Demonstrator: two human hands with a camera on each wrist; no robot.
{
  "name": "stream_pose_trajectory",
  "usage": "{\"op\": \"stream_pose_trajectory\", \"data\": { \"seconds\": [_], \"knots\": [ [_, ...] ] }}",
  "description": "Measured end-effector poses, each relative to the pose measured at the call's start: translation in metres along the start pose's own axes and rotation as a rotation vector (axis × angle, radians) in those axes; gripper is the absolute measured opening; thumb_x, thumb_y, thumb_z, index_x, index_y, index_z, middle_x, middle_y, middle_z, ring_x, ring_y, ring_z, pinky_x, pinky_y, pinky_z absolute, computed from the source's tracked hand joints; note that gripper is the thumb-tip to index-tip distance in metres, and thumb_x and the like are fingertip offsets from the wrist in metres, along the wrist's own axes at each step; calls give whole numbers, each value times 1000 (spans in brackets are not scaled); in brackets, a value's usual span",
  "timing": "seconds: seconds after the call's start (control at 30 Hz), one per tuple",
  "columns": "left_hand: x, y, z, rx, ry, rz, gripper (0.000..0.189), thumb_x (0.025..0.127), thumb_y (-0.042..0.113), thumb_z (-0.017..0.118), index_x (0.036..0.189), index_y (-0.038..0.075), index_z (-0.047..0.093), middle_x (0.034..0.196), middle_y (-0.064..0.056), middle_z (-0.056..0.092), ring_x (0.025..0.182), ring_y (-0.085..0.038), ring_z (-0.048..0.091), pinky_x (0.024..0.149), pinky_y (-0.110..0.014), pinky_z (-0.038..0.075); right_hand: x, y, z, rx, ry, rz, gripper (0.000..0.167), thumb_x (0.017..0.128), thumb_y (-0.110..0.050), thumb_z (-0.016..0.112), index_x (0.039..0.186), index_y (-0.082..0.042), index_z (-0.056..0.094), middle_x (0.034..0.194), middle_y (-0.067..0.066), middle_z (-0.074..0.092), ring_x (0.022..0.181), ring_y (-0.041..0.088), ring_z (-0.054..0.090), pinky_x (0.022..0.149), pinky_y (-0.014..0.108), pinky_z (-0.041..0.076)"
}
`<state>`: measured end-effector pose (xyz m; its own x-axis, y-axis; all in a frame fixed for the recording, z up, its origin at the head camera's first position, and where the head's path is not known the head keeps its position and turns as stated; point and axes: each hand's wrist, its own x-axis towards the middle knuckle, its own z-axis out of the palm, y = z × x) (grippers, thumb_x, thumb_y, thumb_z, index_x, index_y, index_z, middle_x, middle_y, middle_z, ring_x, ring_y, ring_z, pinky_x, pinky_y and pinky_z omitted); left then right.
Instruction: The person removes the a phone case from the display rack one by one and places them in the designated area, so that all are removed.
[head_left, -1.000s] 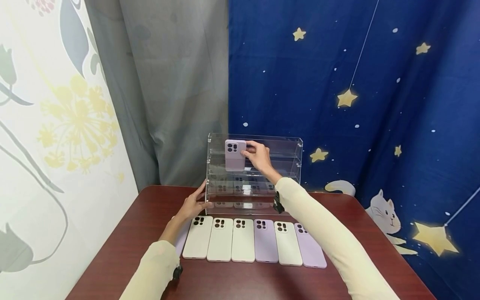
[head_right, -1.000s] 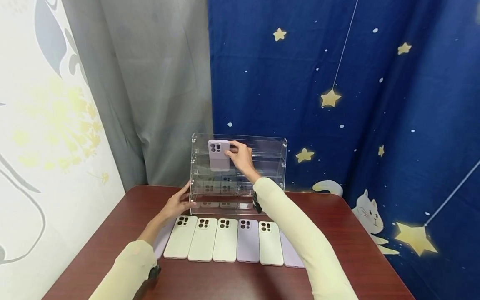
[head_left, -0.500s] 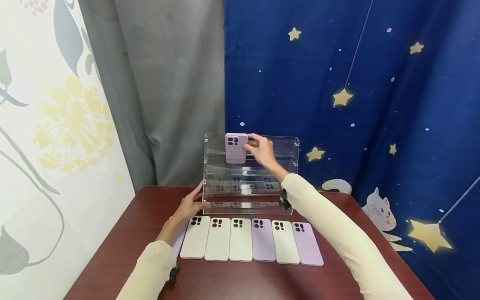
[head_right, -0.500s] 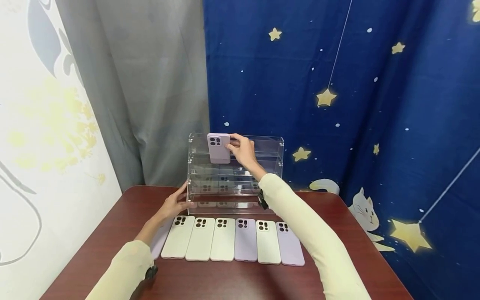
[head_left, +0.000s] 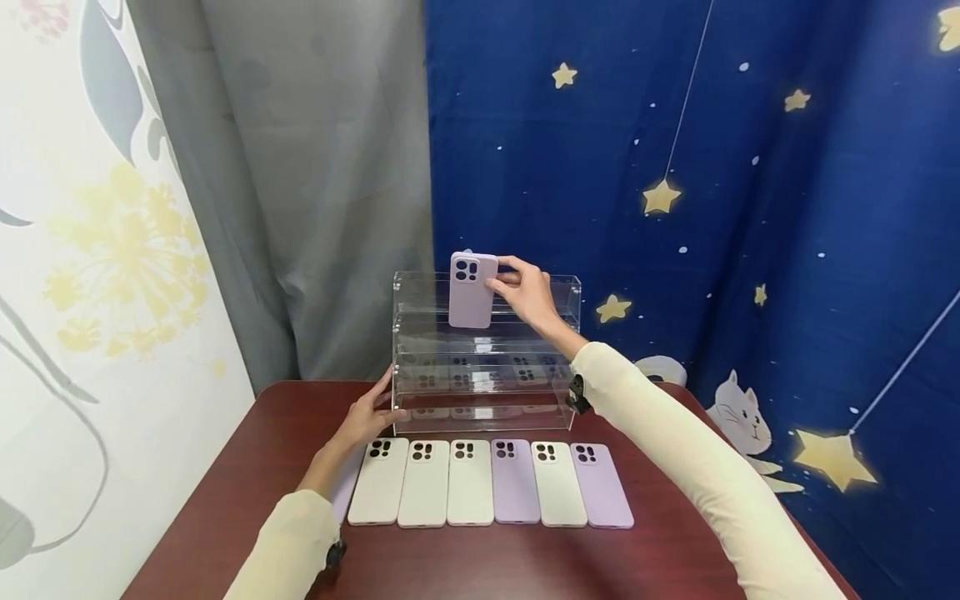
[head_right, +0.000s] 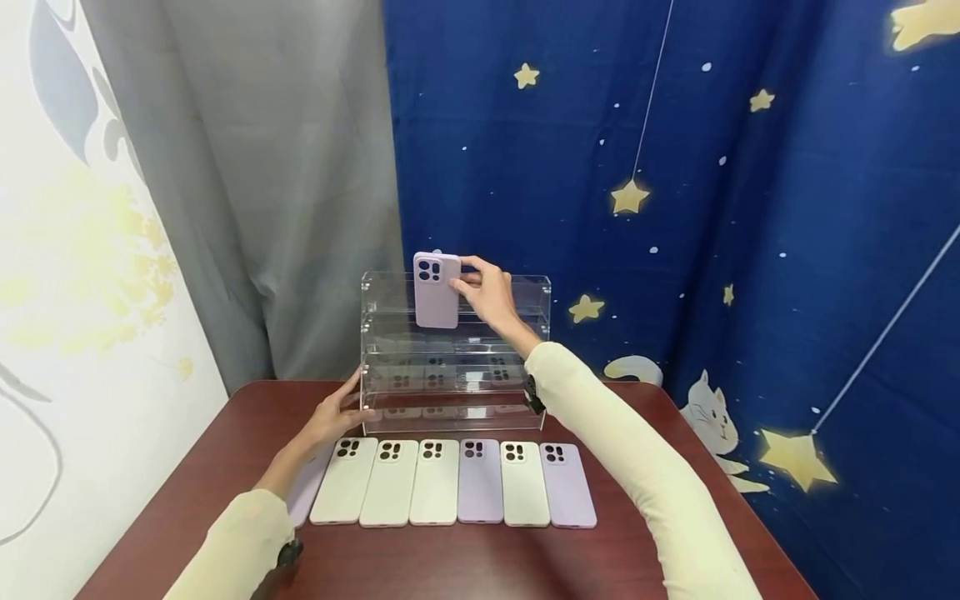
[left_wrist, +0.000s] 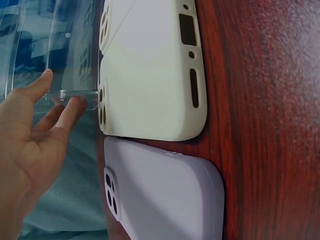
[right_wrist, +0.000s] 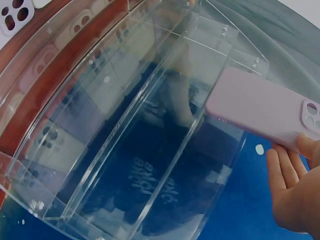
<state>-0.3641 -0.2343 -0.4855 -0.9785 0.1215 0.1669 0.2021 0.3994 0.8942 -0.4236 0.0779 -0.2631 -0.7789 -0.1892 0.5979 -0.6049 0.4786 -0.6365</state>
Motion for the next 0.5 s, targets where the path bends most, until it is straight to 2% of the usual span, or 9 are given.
{"op": "stream_pose_trajectory", "data": {
  "seconds": [0.1,0.2,0.4,0.43,0.47,0.5],
  "knots": [
    [-2,0,-1,7,10,-4,96,97,5,73,169,28,14,166,-28,25,132,-47,55,104,-55,52,-3,-1,-6,-17,-4,-5,46,95,-18,79,139,-12,66,113,15,77,102,26,76,85,41,63],
    [-3,1,-2,7,4,7,95,97,3,73,169,25,15,166,-29,23,131,-49,55,103,-55,53,-7,-1,-14,-34,-10,-13,52,95,-18,79,144,-17,62,110,14,78,99,26,77,84,43,63],
    [-3,5,-2,9,-3,-3,96,97,3,73,169,27,14,168,-28,18,133,-48,54,102,-55,53,-16,9,-31,-48,-35,-18,57,95,-16,79,148,-23,59,108,14,78,95,26,78,83,45,63],
    [-3,5,-2,6,-1,-5,96,96,3,73,168,27,14,169,-27,18,133,-49,54,102,-55,53,-18,11,-34,-52,-40,-16,57,95,-16,78,148,-23,59,108,14,78,94,26,78,85,46,62],
    [-3,6,-2,6,-2,-1,96,96,3,73,169,27,14,168,-28,19,132,-49,54,102,-56,53,-20,14,-37,-58,-43,-16,57,95,-17,78,149,-23,59,108,14,78,94,25,78,94,46,59],
    [-3,6,-2,-2,-3,5,96,96,2,73,169,26,14,168,-29,19,131,-50,54,102,-56,53,-22,16,-41,-60,-45,-17,57,95,-16,78,149,-23,59,108,14,78,94,26,78,95,48,59]
  ]
}}
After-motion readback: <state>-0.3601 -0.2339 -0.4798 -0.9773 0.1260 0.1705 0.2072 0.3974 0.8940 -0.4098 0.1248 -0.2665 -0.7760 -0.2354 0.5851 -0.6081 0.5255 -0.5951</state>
